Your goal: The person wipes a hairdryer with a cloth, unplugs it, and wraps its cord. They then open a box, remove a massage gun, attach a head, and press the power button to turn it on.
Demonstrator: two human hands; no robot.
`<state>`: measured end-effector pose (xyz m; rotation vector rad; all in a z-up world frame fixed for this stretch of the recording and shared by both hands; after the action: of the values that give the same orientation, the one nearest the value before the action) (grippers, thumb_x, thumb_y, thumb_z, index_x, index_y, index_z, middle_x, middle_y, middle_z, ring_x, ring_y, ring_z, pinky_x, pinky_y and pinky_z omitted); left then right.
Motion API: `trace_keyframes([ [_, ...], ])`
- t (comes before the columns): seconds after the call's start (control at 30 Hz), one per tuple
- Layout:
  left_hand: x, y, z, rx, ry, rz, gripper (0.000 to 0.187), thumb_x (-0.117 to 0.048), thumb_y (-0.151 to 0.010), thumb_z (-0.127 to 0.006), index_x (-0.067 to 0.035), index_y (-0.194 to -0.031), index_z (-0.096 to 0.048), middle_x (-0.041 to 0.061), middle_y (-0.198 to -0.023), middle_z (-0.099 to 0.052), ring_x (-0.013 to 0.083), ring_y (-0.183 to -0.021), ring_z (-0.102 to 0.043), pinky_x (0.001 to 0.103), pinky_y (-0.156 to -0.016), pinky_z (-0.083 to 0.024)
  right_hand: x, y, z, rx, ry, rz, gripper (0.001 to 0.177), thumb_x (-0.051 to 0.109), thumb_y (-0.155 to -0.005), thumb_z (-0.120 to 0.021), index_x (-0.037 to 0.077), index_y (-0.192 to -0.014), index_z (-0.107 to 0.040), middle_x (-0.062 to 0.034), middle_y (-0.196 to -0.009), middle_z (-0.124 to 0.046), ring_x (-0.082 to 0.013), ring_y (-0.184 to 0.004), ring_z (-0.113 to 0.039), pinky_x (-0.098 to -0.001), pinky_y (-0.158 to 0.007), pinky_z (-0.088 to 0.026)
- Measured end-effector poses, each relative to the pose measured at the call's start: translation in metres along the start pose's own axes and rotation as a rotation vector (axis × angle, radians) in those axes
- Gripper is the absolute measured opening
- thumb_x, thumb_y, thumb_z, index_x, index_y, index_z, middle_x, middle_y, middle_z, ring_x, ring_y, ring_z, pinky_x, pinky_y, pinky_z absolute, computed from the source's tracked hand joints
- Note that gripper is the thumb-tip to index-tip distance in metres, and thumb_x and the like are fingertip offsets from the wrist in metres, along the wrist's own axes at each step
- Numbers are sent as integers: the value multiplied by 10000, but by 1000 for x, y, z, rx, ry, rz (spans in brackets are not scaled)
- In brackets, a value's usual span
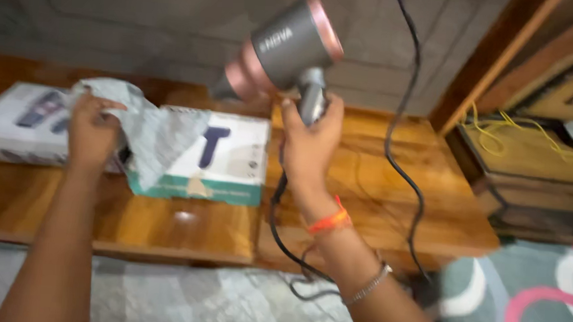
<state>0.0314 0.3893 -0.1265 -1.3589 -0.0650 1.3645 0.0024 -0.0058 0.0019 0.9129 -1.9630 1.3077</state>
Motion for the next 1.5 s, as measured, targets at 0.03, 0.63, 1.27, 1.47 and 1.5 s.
trace_keyframes([
  [0.03, -3, -12, 8, -7, -28, -26, 295, 43, -850, -571, -92, -1058, -732, 283, -1518, -486, 398, -1412, -484, 431, -1190, -390, 2, 2, -7, 8, 5, -21, 363, 72, -871, -743, 36, -1123, -483, -18, -752, -539, -86, -474, -494, -277, -382, -401],
  [0.63, 46, -21, 63, 184, -162, 166, 214, -11, -862, -673, -45, -1064, -733, 212, -1165, -669, 378, -1056, -629, 454, -915, -505, 29, 11, -86, 87, 136, 65, 351, 97, -886, -780, 29, -1110, -518, -30, -766, -556, -108, -505, -518, -315, -386, -430],
  [1.27, -230, -7, -26, 1102, 636, 550, 626, -234, -857, -652, -73, -1455, -566, 84, -1393, -686, 160, -1298, -605, 332, -1085, -432, 52, -8, -32, -16, 170, 151, 361, 169, -927, -756, 45, -1157, -508, -60, -845, -569, -167, -674, -550, -358, -586, -503],
  [1.47, -343, -2, -75, 908, 944, 442, 478, -367, -913, -643, -103, -1303, -562, -13, -1169, -669, 129, -1060, -638, 353, -938, -517, 81, -19, -2, -1, 190, 97, 404, 223, -901, -729, 57, -1194, -505, -118, -897, -687, -233, -787, -691, -387, -711, -563],
  [1.5, -354, -4, -82, 846, 904, 454, 418, -375, -950, -649, -106, -1258, -561, -14, -1111, -643, 120, -991, -607, 339, -868, -495, 87, -21, 2, 10, 155, 68, 411, 227, -899, -723, 58, -1198, -498, -134, -904, -697, -244, -793, -699, -387, -704, -565],
])
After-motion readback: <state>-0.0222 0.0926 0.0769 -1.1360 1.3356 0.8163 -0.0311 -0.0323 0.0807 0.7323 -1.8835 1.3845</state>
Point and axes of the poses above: each hand's wrist, its own y-axis away from the middle knuckle, its own z-axis out of the back of the hand, x = y × z, the point moved 2 cm from there along -y, towards the middle knuckle
